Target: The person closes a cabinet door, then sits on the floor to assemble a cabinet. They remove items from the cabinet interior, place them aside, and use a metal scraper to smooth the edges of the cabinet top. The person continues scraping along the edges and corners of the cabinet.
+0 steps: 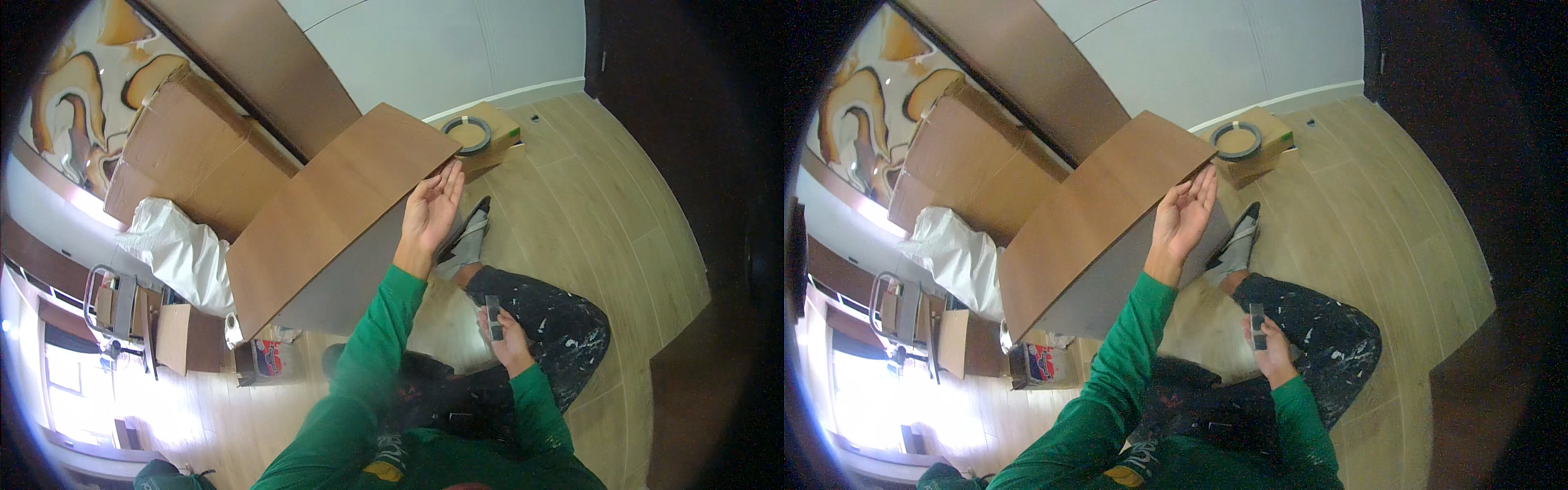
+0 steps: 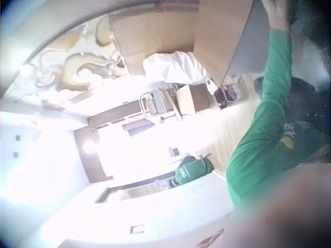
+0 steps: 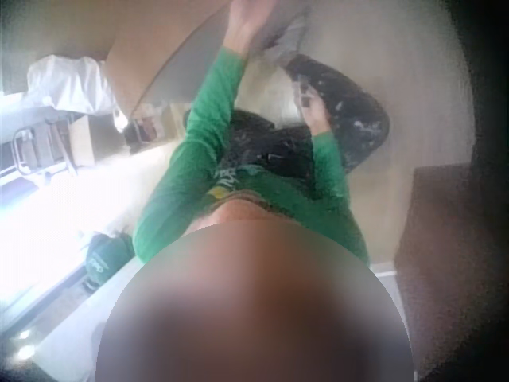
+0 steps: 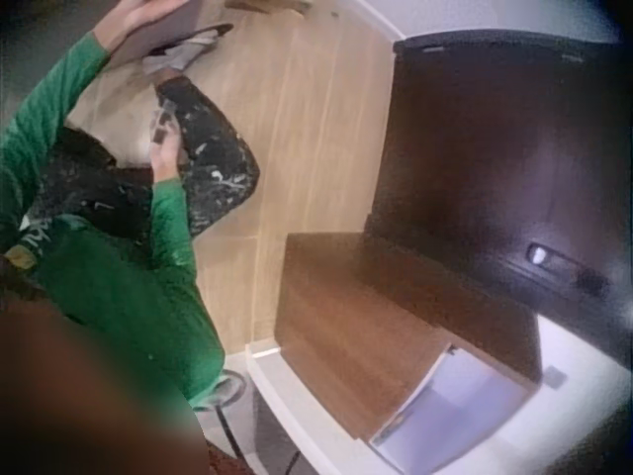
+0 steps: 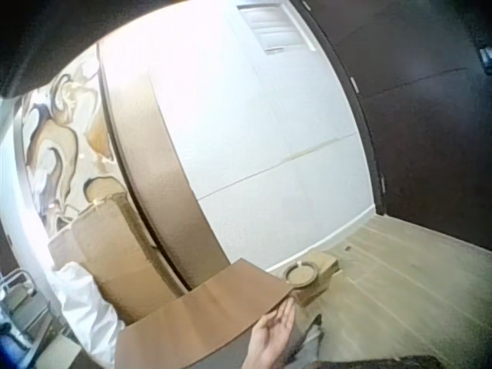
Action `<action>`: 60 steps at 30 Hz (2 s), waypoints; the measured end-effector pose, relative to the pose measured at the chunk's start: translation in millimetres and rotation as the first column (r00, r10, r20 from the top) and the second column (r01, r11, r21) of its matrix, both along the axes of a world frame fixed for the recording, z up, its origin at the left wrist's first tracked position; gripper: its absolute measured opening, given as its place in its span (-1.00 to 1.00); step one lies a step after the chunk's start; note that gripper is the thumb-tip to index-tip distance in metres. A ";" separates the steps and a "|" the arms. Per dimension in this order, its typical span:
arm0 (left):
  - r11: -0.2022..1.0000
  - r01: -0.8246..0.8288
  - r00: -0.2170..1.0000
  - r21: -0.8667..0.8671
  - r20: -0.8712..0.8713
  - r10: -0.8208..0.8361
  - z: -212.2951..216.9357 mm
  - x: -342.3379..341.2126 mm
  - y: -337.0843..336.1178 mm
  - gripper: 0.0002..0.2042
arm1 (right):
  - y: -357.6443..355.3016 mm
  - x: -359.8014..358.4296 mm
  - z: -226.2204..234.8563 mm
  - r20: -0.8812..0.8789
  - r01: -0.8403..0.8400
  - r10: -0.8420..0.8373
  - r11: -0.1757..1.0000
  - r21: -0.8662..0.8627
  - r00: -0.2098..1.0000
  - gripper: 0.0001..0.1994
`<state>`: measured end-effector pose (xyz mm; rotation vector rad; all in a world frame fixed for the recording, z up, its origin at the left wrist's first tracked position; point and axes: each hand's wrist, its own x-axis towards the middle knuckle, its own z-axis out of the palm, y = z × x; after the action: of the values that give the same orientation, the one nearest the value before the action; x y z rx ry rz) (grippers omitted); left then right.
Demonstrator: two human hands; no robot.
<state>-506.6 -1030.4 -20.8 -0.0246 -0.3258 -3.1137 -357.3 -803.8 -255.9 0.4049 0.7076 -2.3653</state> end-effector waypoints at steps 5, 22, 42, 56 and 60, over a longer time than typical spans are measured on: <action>0.998 -0.034 0.998 -0.062 0.044 0.036 -1.8 -13.5 6.1 -0.56 | 0.0 1.0 3.1 -0.025 0.003 -0.002 0.999 0.032 1.000 -0.63; 0.947 -0.017 0.993 -0.320 0.107 0.054 2.5 31.5 -31.9 -0.57 | -4.2 -1.3 19.0 0.065 0.003 -0.006 0.999 0.046 0.998 -0.61; 0.005 0.064 0.987 -0.998 0.062 -0.148 -68.5 141.2 7.9 -0.66 | -44.3 -32.2 163.8 -0.527 0.336 -0.255 0.940 0.060 0.810 -0.72; -0.177 0.148 0.797 -0.973 0.224 -0.562 29.7 152.9 -65.7 -0.71 | -20.8 -38.7 256.0 -0.662 -0.596 0.468 0.802 0.039 0.586 -0.10; -0.377 -0.049 0.769 -0.925 0.206 -0.605 62.6 128.3 -73.8 -0.69 | -28.5 -40.2 280.5 -0.578 -0.554 0.535 0.816 0.164 0.617 -0.40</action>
<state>-378.3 -1104.2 41.8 -0.9155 -3.1283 -1.6287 -397.5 -832.3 24.7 -0.5674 0.9144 -1.8715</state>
